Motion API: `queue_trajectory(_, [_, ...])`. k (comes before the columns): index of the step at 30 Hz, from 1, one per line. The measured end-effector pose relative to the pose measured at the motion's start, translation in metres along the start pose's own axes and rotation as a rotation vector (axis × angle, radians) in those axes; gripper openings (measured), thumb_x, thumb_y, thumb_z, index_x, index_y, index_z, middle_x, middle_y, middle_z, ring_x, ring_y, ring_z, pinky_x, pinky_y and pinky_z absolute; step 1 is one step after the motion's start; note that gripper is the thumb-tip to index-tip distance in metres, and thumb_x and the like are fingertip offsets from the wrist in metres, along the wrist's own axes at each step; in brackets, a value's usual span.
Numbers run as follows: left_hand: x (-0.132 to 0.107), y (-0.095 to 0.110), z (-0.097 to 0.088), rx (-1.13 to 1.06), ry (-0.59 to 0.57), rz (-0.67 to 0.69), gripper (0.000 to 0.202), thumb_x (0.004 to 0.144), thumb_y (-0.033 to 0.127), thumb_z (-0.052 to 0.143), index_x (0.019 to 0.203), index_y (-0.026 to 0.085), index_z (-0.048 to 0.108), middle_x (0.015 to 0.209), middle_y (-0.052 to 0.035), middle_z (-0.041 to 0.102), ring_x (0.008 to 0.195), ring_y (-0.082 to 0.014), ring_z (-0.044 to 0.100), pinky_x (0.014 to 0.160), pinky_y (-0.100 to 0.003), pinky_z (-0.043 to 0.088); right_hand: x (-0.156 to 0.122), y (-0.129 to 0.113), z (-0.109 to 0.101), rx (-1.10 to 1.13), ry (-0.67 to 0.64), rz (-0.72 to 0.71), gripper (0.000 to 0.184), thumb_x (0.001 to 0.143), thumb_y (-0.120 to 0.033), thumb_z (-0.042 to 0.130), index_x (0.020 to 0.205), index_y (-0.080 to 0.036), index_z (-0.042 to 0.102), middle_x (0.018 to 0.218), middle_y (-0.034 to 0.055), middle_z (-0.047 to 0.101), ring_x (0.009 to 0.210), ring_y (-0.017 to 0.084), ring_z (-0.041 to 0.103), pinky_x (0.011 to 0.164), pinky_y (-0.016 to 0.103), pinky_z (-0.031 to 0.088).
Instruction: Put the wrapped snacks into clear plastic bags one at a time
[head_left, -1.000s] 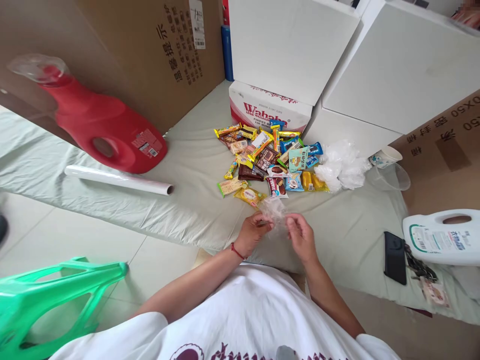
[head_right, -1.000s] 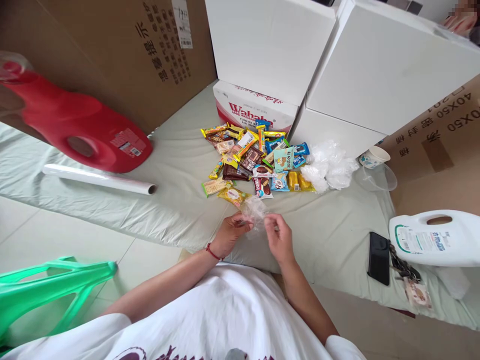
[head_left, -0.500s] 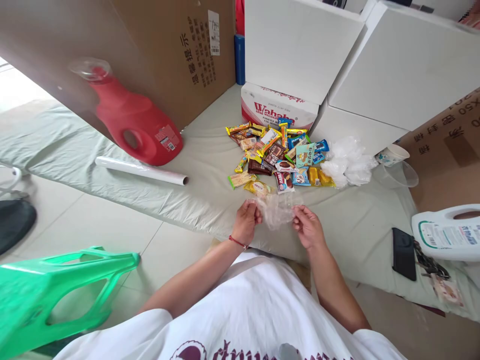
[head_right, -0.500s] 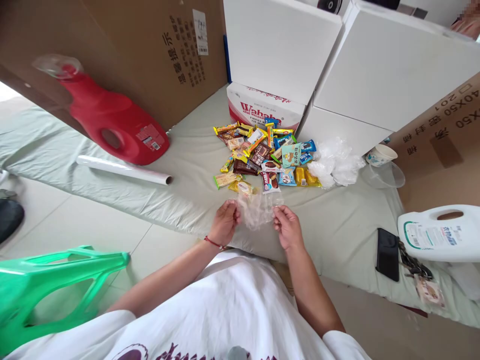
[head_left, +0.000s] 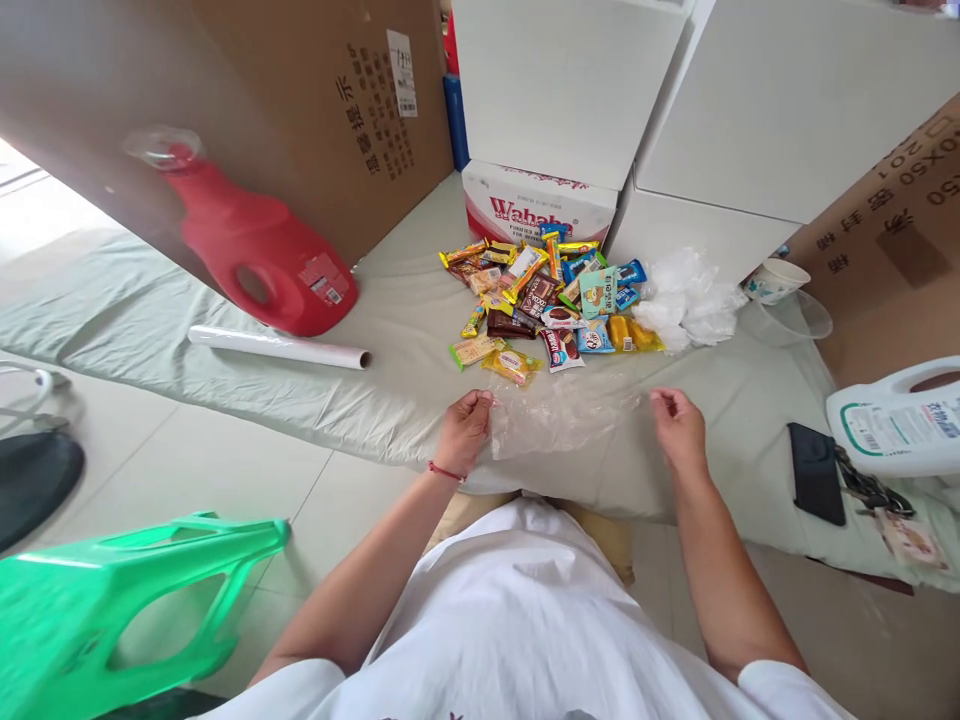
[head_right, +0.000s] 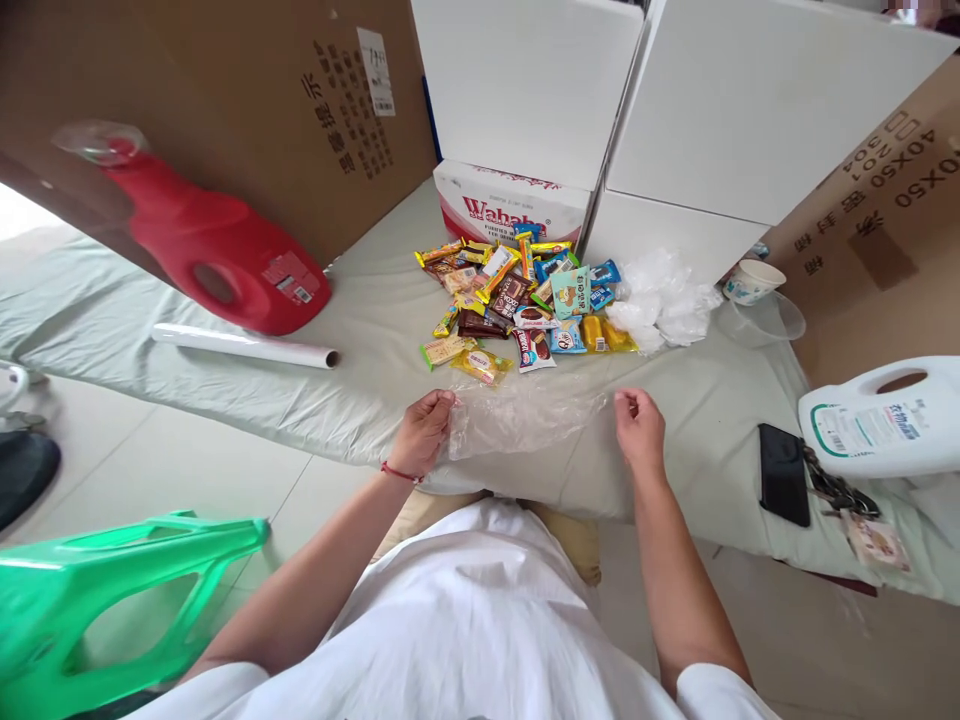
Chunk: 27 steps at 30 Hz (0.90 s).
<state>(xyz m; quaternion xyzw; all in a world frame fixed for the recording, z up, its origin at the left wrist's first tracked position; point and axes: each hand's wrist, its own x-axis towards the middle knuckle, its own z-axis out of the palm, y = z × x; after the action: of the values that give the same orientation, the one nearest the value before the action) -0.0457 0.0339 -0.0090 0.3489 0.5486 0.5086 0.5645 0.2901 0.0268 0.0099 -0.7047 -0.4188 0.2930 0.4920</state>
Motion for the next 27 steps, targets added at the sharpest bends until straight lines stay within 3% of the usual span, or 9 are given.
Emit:
queue_trajectory(2, [0.0, -0.003, 0.002, 0.03, -0.002, 0.013, 0.039, 0.08, 0.058, 0.073, 0.075, 0.021, 0.062, 0.048, 0.0084, 0.037, 0.045, -0.008, 0.03, 0.045, -0.022, 0.022, -0.004, -0.007, 0.011, -0.058, 0.056, -0.157, 0.055, 0.086, -0.068, 0.062, 0.107, -0.018, 0.073, 0.092, 0.0086, 0.072, 0.067, 0.015, 0.055, 0.06, 0.027, 0.045])
queue_trajectory(5, [-0.002, -0.005, 0.005, 0.03, -0.006, 0.003, 0.038, 0.08, 0.055, 0.074, 0.071, 0.021, 0.06, 0.049, 0.0082, 0.037, 0.045, -0.0073, 0.03, 0.045, -0.022, 0.019, -0.018, -0.021, 0.046, -0.178, -0.231, -0.304, 0.056, 0.087, -0.062, 0.067, 0.126, -0.022, 0.07, 0.115, 0.0112, 0.074, 0.074, 0.018, 0.062, 0.07, 0.031, 0.05])
queue_trajectory(7, [-0.003, -0.004, 0.006, -0.023, 0.004, -0.033, 0.038, 0.077, 0.051, 0.076, 0.067, 0.02, 0.057, 0.05, 0.0083, 0.036, 0.045, -0.0063, 0.029, 0.045, -0.022, 0.018, -0.03, -0.028, 0.071, -0.298, -0.379, -0.369, 0.049, 0.082, -0.053, 0.075, 0.123, -0.026, 0.073, 0.112, 0.0088, 0.076, 0.08, 0.021, 0.066, 0.075, 0.034, 0.052])
queue_trajectory(10, [0.001, -0.001, 0.002, -0.096, 0.057, -0.08, 0.04, 0.071, 0.045, 0.079, 0.061, 0.02, 0.05, 0.052, 0.0081, 0.037, 0.045, -0.0049, 0.03, 0.043, -0.021, 0.018, -0.044, -0.033, 0.085, -0.293, -0.422, -0.477, 0.022, 0.093, -0.039, 0.064, 0.104, -0.028, 0.079, 0.099, 0.0064, 0.077, 0.087, 0.023, 0.069, 0.082, 0.037, 0.053])
queue_trajectory(12, [0.007, 0.002, -0.004, -0.116, 0.091, -0.107, 0.037, 0.068, 0.044, 0.077, 0.061, 0.019, 0.051, 0.052, 0.0081, 0.037, 0.043, -0.0043, 0.03, 0.042, -0.021, 0.017, -0.05, -0.036, 0.071, -0.18, -0.454, -0.593, 0.026, 0.1, -0.034, 0.054, 0.102, -0.03, 0.08, 0.104, 0.006, 0.076, 0.092, 0.022, 0.071, 0.084, 0.037, 0.054])
queue_trajectory(15, [0.017, 0.005, -0.013, -0.139, 0.112, -0.168, 0.032, 0.065, 0.044, 0.075, 0.067, 0.017, 0.059, 0.052, 0.0083, 0.038, 0.04, -0.0041, 0.03, 0.039, -0.02, 0.015, -0.057, -0.039, 0.026, -0.065, -0.554, -0.774, 0.025, 0.102, -0.029, 0.055, 0.105, -0.033, 0.079, 0.112, 0.0047, 0.076, 0.093, 0.02, 0.069, 0.081, 0.037, 0.055])
queue_trajectory(20, [0.032, 0.012, -0.016, -0.156, 0.076, -0.217, 0.033, 0.065, 0.044, 0.074, 0.077, 0.015, 0.066, 0.055, 0.0073, 0.043, 0.041, -0.0046, 0.034, 0.038, -0.021, 0.017, -0.069, -0.025, -0.029, -0.179, -0.684, -0.994, 0.036, 0.098, -0.009, 0.052, 0.111, -0.031, 0.078, 0.119, 0.0046, 0.076, 0.092, 0.019, 0.062, 0.075, 0.034, 0.055])
queue_trajectory(24, [0.045, 0.012, -0.016, -0.119, 0.037, -0.239, 0.03, 0.067, 0.039, 0.074, 0.082, 0.013, 0.068, 0.058, 0.0062, 0.044, 0.044, -0.0054, 0.037, 0.04, -0.021, 0.016, -0.081, -0.005, -0.036, -0.449, -0.775, -0.998, 0.04, 0.095, -0.003, 0.049, 0.104, -0.028, 0.079, 0.123, 0.0046, 0.075, 0.092, 0.018, 0.065, 0.073, 0.031, 0.057])
queue_trajectory(27, [0.051, 0.01, -0.021, -0.078, 0.018, -0.251, 0.031, 0.068, 0.03, 0.074, 0.094, 0.014, 0.067, 0.067, 0.0037, 0.053, 0.049, -0.007, 0.044, 0.043, -0.02, 0.023, -0.085, -0.005, -0.043, -0.494, -0.891, -0.866, 0.042, 0.094, -0.004, 0.046, 0.112, -0.026, 0.077, 0.141, 0.0071, 0.066, 0.105, 0.018, 0.07, 0.082, 0.031, 0.059])
